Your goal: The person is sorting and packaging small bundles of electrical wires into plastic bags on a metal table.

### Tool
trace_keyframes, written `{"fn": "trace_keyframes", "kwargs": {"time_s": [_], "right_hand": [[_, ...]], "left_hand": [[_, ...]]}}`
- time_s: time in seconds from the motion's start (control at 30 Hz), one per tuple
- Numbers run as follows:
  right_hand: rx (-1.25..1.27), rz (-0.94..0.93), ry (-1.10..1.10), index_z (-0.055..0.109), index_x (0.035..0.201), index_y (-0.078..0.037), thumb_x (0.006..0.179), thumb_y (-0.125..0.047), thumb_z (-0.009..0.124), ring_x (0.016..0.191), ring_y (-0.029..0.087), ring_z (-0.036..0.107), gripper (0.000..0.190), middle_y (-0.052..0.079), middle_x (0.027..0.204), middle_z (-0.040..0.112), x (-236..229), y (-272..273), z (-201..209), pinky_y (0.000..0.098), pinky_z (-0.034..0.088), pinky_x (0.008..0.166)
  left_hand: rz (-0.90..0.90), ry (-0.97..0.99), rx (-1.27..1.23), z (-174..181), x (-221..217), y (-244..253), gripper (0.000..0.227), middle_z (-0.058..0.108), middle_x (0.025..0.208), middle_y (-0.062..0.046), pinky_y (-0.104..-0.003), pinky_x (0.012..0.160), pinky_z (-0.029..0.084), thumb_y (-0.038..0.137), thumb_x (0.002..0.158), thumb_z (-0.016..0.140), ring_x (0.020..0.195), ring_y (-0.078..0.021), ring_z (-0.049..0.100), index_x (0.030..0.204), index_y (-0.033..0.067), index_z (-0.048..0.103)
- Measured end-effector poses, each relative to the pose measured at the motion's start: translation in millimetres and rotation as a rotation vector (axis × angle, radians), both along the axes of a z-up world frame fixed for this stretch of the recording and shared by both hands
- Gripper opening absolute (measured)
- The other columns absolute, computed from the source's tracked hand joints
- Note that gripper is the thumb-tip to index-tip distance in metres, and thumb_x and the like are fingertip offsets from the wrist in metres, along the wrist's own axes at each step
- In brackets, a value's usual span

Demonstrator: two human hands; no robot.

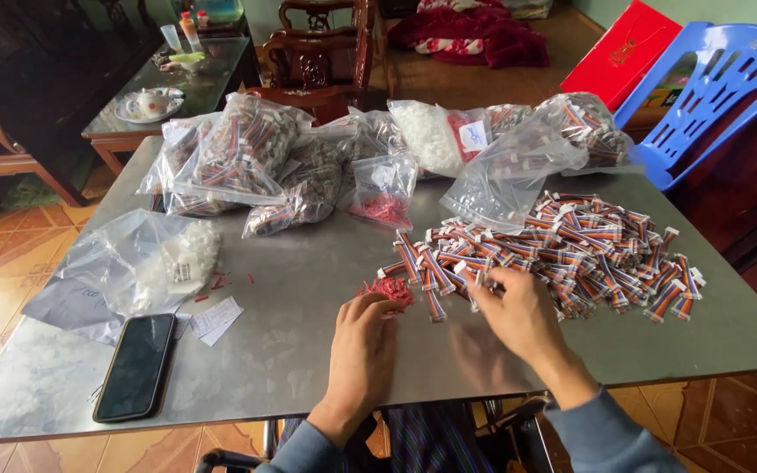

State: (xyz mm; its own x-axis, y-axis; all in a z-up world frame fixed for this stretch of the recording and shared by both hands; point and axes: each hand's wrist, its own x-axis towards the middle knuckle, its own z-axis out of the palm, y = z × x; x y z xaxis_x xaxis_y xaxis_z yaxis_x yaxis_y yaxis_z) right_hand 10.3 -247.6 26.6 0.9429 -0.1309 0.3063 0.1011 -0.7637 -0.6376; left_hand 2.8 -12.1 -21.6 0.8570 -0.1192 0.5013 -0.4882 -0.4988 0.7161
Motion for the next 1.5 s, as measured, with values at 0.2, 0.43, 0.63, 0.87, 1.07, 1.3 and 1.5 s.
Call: {"fn": "trace_keyframes", "kwargs": {"time_s": [0.2, 0.43, 0.63, 0.87, 1.07, 1.3, 1.5], "right_hand": [[-0.116, -0.185, -0.198, 0.076, 0.108, -0.019, 0.089, -0.043, 0.074, 0.047, 0.029, 0.061, 0.032, 0.009, 0.051, 0.065, 27.2, -6.5, -12.1, 0.0439, 0.044, 0.052], [-0.051, 0.117, -0.389, 0.073, 0.098, -0.007, 0.091, -0.019, 0.073, 0.077, 0.026, 0.073, 0.015, 0.008, 0.09, 0.077, 16.6, -4.0, -14.3, 0.0369, 0.054, 0.071], [0.044, 0.014, -0.268, 0.071, 0.091, -0.012, 0.095, -0.025, 0.069, 0.045, 0.014, 0.048, 0.013, -0.004, 0.09, 0.079, 18.7, -7.8, -2.7, 0.0324, 0.039, 0.046], [-0.04, 0.299, -0.2, 0.075, 0.092, -0.012, 0.086, -0.019, 0.078, 0.06, 0.015, 0.066, 0.01, 0.0, 0.087, 0.075, 10.4, 36.0, -20.8, 0.0306, 0.054, 0.053], [-0.214, 0.363, -0.213, 0.072, 0.101, -0.013, 0.084, -0.022, 0.08, 0.06, 0.022, 0.068, 0.021, 0.001, 0.091, 0.07, 9.4, 43.2, -31.5, 0.0392, 0.055, 0.055], [-0.03, 0.426, 0.047, 0.06, 0.134, -0.005, 0.102, -0.015, 0.042, 0.068, 0.026, 0.066, 0.037, 0.012, 0.107, 0.061, 7.7, 77.1, -4.0, 0.0443, 0.055, 0.054], [-0.165, 0.422, -0.111, 0.069, 0.113, -0.006, 0.099, -0.02, 0.053, 0.074, 0.038, 0.068, 0.025, 0.011, 0.103, 0.065, 23.7, 119.8, -26.2, 0.0516, 0.054, 0.062]], "left_hand": [[-0.17, -0.286, 0.537, 1.2, 27.5, -5.2, 0.043, 0.056, 0.145, -0.015, -0.051, 0.109, 0.034, 0.022, 0.096, 0.053, 0.135, -0.0374, 0.046, 0.135, 0.0052, 0.059], [-0.225, -0.153, 0.723, 4.6, 32.9, 16.3, 0.061, 0.044, 0.158, -0.015, -0.055, 0.116, 0.024, 0.038, 0.1, 0.047, 0.146, -0.0372, 0.036, 0.153, 0.0085, 0.044], [-0.099, 0.055, 0.824, 4.0, 40.3, 64.6, 0.067, 0.026, 0.166, -0.012, -0.048, 0.121, 0.013, 0.051, 0.104, 0.031, 0.154, -0.0291, 0.019, 0.158, 0.0096, 0.032], [-0.289, -0.189, 0.689, 25.5, 21.7, 35.5, 0.063, 0.047, 0.155, -0.017, -0.058, 0.116, 0.025, 0.051, 0.103, 0.039, 0.145, -0.0422, 0.034, 0.144, 0.0054, 0.053], [-0.33, -0.033, 0.83, 29.8, 28.2, 66.3, 0.086, 0.027, 0.164, -0.014, -0.057, 0.12, -0.002, 0.071, 0.101, 0.018, 0.154, -0.0361, 0.008, 0.159, 0.0092, 0.026], [-0.062, 0.079, 0.913, 16.0, 70.7, 114.6, 0.085, 0.017, 0.168, -0.01, -0.058, 0.121, -0.007, 0.073, 0.098, 0.025, 0.156, -0.0322, 0.0, 0.16, 0.0152, 0.024], [-0.074, -0.148, 0.86, 1.0, 80.2, 104.3, 0.064, 0.024, 0.167, -0.01, -0.058, 0.122, 0.001, 0.048, 0.106, 0.034, 0.156, -0.0338, 0.009, 0.158, 0.0114, 0.034]]}}
